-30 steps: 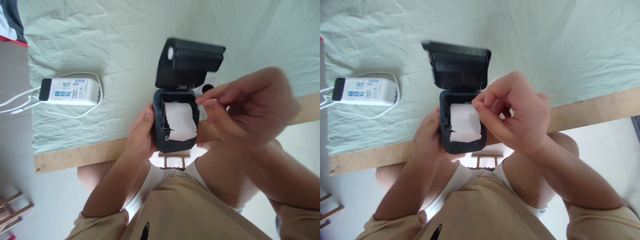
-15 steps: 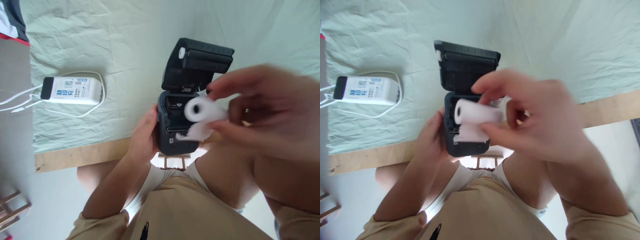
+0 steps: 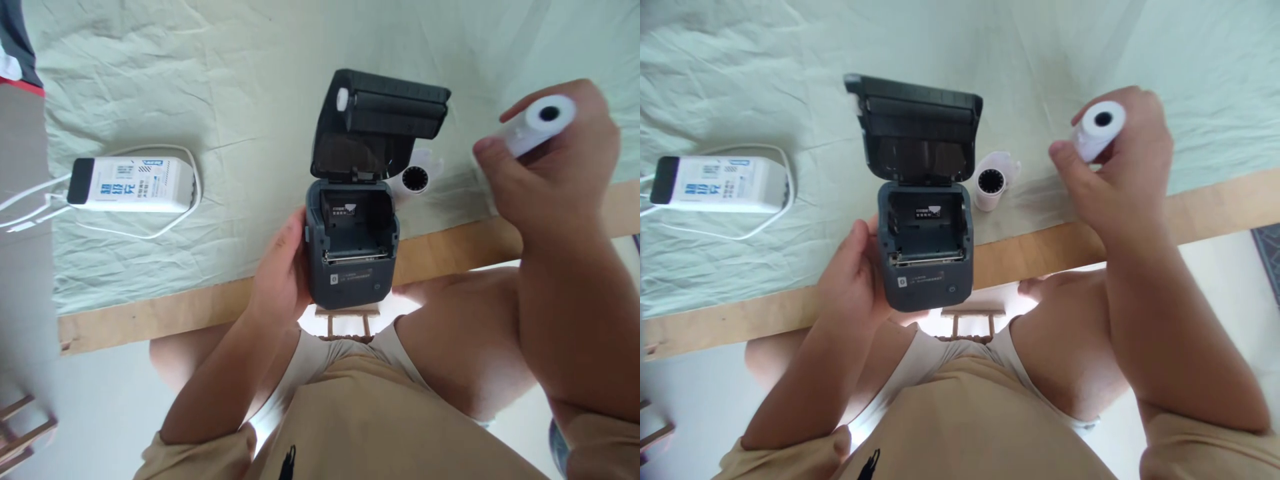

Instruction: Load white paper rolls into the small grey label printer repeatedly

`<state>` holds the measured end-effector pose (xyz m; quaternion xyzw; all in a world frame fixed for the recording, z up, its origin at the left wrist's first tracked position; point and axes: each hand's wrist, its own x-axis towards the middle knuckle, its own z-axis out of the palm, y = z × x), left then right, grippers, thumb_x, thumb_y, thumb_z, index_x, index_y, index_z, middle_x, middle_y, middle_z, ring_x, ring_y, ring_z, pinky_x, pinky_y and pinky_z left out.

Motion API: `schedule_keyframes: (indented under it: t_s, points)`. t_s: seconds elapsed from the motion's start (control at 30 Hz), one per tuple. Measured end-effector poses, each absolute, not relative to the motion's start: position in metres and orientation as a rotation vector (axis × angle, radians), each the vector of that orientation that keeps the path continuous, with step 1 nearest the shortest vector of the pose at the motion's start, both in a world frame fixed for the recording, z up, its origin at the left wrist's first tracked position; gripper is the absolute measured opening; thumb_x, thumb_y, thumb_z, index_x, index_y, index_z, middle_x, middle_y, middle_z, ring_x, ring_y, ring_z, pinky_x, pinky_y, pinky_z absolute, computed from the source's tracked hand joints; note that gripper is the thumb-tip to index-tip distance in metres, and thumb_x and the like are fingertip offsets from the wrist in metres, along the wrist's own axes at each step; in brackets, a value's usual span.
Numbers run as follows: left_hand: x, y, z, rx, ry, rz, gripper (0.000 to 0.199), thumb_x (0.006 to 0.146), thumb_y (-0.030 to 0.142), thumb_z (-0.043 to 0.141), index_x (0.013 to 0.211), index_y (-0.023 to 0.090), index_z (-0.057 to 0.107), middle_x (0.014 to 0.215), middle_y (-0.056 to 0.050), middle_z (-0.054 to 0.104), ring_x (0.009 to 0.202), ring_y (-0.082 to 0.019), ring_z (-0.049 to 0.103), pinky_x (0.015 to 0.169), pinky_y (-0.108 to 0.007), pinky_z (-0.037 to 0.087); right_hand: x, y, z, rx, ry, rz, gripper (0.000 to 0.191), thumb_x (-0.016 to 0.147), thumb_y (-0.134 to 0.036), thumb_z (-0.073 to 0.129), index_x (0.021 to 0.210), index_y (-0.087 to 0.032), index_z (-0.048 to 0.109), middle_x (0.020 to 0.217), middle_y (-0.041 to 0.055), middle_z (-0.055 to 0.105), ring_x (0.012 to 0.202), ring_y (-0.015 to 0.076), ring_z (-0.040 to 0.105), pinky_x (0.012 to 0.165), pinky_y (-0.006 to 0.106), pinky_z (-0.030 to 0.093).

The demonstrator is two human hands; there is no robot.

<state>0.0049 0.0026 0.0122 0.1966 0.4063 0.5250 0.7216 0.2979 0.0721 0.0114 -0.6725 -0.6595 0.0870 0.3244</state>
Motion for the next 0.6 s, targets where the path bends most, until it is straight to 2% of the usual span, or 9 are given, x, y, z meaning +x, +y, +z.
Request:
schedule_keyframes:
  t_s: [0.07,0.13,0.2,0.27,0.33,0.37,0.4,0.5,0.6]
  points:
    - [0.006,0.003,0.014,0.419,0.932,1.18,0.028,0.111,0.044,0.071,0.1,0.025,0.088,0.098,0.0,0.088,0.091,-0.019,0.087,0.083,-0.03,0.073,0.296,0.075,0.012,-1.921,-1.694,0.177,0.041,0.085,-0.026,0.091,0.12,-0.024,0.069,0.124,0.0121,0.08,0.11,0.0233,0.077,0.096,0.041,0.06]
    - [0.007,0.003,0.014,0.404,0.926,1.201,0.029,0.111,0.039,0.07,0.092,0.025,0.087,0.089,0.002,0.086,0.082,-0.015,0.085,0.074,-0.022,0.07,0.294,0.078,0.012,-2.07,-1.643,0.203,0.058,0.081,-0.024,0.095,0.132,-0.025,0.067,0.122,0.0116,0.083,0.109,0.0242,0.078,0.098,0.043,0.06]
    - [0.007,0.003,0.014,0.397,0.889,1.206,0.028,0.11,0.036,0.07,0.089,0.025,0.086,0.087,0.002,0.085,0.079,-0.014,0.083,0.069,-0.02,0.067,0.291,0.074,0.012,-2.066,-1.683,0.133,0.065,0.082,-0.028,0.094,0.139,-0.024,0.064,0.125,0.0139,0.084,0.113,0.0267,0.078,0.096,0.045,0.059]
    - [0.007,0.002,0.014,0.385,0.864,1.2,0.026,0.109,0.034,0.072,0.089,0.025,0.086,0.091,0.002,0.087,0.081,-0.014,0.084,0.07,-0.02,0.067,0.285,0.064,0.015,-1.806,-1.764,-0.036,0.05,0.091,-0.032,0.087,0.135,-0.022,0.066,0.125,0.0157,0.083,0.111,0.0265,0.079,0.089,0.043,0.059]
    - [0.007,0.001,0.013,0.379,0.873,1.199,0.028,0.11,0.035,0.07,0.089,0.024,0.085,0.094,0.002,0.088,0.083,-0.015,0.084,0.069,-0.021,0.067,0.272,0.05,0.017,-1.474,-1.846,-0.14,0.031,0.1,-0.034,0.077,0.127,-0.021,0.07,0.115,0.0132,0.082,0.093,0.0211,0.078,0.079,0.038,0.058]
    - [0.006,0.001,0.013,0.38,0.901,1.2,0.03,0.112,0.035,0.068,0.089,0.024,0.084,0.092,0.002,0.087,0.081,-0.015,0.084,0.069,-0.022,0.067,0.264,0.044,0.018,-1.356,-1.882,-0.146,0.025,0.103,-0.037,0.073,0.124,-0.022,0.072,0.107,0.0109,0.081,0.081,0.0179,0.074,0.072,0.036,0.056]
    - [0.005,0.001,0.012,0.385,0.94,1.205,0.033,0.113,0.035,0.065,0.089,0.024,0.084,0.09,0.002,0.086,0.08,-0.014,0.083,0.07,-0.022,0.067,0.255,0.038,0.018,-1.329,-1.947,-0.094,0.026,0.105,-0.039,0.073,0.125,-0.023,0.073,0.109,0.0107,0.08,0.078,0.0168,0.072,0.07,0.035,0.056]
    - [0.003,0.0,0.009,0.403,1.079,1.246,0.031,0.114,0.036,0.066,0.091,0.025,0.083,0.087,0.003,0.085,0.081,-0.013,0.083,0.077,-0.021,0.067,0.234,0.032,0.012,-1.386,-2.057,0.018,0.031,0.107,-0.039,0.071,0.135,-0.026,0.072,0.128,0.0134,0.078,0.092,0.02,0.077,0.071,0.035,0.059]
    - [0.001,-0.001,0.006,0.434,1.148,1.274,0.027,0.112,0.042,0.072,0.094,0.026,0.083,0.088,0.004,0.085,0.088,-0.015,0.085,0.08,-0.023,0.068,0.229,0.036,0.005,-1.439,-2.076,0.11,0.027,0.107,-0.034,0.069,0.133,-0.028,0.07,0.124,0.0103,0.078,0.093,0.0211,0.077,0.072,0.035,0.058]
